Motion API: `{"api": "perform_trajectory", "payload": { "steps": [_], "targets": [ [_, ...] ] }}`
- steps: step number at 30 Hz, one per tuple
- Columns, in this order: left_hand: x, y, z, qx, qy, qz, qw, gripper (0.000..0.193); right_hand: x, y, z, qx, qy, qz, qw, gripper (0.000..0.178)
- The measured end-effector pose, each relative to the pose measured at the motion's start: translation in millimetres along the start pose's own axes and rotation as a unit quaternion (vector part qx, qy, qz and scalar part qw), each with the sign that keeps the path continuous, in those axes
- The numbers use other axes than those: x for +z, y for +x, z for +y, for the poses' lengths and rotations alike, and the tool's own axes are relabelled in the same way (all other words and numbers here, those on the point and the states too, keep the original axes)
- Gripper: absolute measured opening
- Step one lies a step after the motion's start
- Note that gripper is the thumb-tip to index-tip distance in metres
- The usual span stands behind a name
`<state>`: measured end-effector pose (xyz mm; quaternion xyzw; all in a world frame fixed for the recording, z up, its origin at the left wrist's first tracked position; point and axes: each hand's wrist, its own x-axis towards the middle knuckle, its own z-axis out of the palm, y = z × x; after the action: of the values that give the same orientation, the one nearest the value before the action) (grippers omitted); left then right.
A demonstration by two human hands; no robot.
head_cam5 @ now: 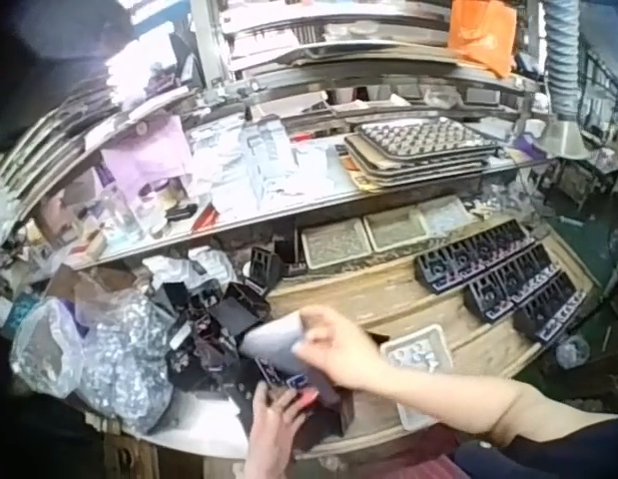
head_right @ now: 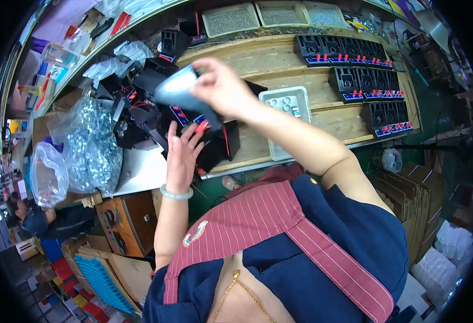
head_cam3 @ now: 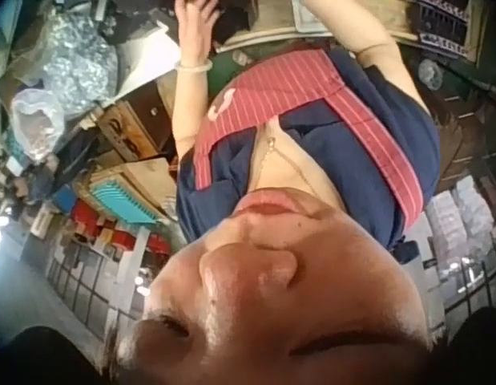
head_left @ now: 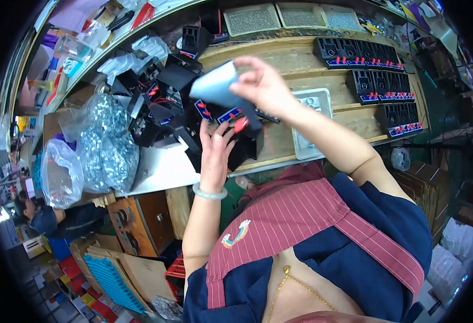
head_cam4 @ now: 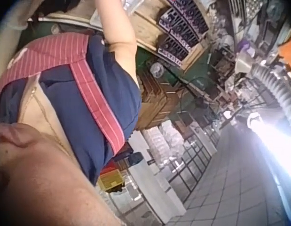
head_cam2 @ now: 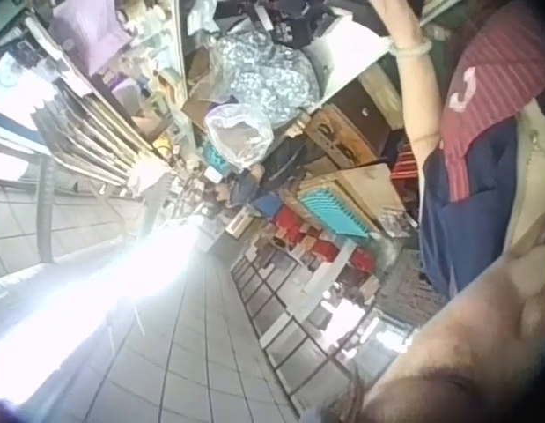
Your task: Assembling small plastic components into electronic housings at a workbench.
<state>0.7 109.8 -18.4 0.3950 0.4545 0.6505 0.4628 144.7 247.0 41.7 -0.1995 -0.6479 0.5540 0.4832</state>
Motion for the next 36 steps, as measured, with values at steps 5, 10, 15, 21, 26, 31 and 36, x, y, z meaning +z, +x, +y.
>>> {"api": "perform_trajectory", "payload": {
  "steps": [5,10,15,21,26,31,36],
  "targets": [
    [46,-1,4,0.014,-0.18,-0.064,0.982,0.066,-5,-47,-23,0.04,0.141,-0.154,0.977,0.041],
    [58,-47,-17,0.086,-0.306,-0.08,0.945,0.082,-168,-77,36,-0.04,-0.428,0.04,0.902,0.046],
    [44,-84,-26,0.077,-0.326,-0.016,0.942,0.084,-191,-134,142,0.168,-0.371,-0.02,0.913,0.058],
    [42,-109,-49,0.065,-0.346,0.036,0.935,0.1,-181,-143,112,0.143,-0.371,-0.023,0.917,0.049],
    [52,-111,-58,0.063,-0.347,0.073,0.933,0.102,-169,-154,120,0.209,-0.315,-0.052,0.924,0.048],
    [70,-104,-59,0.034,-0.389,0.054,0.919,0.097,-133,-144,144,0.088,-0.331,-0.014,0.939,0.049],
    [80,-97,-65,0.006,-0.467,0.009,0.884,0.093,-135,-107,114,0.25,-0.346,-0.082,0.901,0.054]
  ]
}}
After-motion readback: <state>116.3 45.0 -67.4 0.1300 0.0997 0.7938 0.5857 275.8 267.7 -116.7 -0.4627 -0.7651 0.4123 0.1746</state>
